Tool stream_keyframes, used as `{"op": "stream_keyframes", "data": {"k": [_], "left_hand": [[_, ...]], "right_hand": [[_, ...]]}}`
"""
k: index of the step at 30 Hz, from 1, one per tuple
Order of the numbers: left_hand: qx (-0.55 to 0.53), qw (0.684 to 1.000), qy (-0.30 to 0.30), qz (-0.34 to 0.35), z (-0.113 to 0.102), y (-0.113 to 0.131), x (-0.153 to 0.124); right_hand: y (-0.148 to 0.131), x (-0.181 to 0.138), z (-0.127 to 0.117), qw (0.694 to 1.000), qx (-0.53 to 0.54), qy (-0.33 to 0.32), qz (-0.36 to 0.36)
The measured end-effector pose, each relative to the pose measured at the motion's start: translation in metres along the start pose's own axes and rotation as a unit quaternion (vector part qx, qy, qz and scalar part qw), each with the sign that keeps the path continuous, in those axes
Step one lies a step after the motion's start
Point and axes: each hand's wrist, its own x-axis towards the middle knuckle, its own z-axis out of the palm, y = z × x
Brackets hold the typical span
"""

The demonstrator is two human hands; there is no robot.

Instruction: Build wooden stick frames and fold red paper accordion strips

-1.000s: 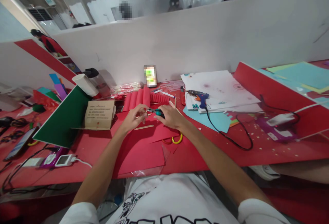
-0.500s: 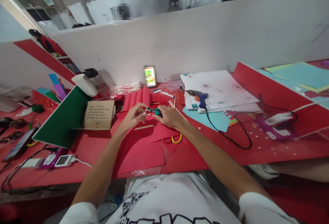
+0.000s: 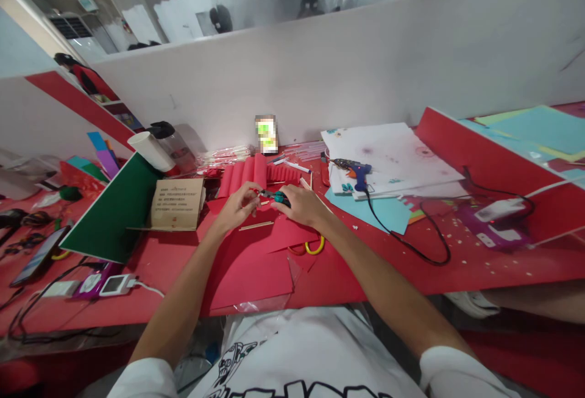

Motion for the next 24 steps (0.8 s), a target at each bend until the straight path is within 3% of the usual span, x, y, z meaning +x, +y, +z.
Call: {"op": "stream_keyframes", "data": {"k": [6,13,24], "left_hand": [[0.111,0.994,0.014,0.017,-0.003,0.000,-0.001],[0.212,0.975,0.025,0.055,-0.004,-0.002,-0.001],[0.280,0.954,-0.079,0.067,-0.016,-0.001,-0.007]], "right_hand": [[-0.001,0.000,-0.004,0.999,-0.017,-0.007,0.030],[0.003,0.000,-0.005,0.999,-0.034,-0.007,0.017],[0.011,-0.002,-0.016,0.993,-0.079,-0.017,-0.091]]}}
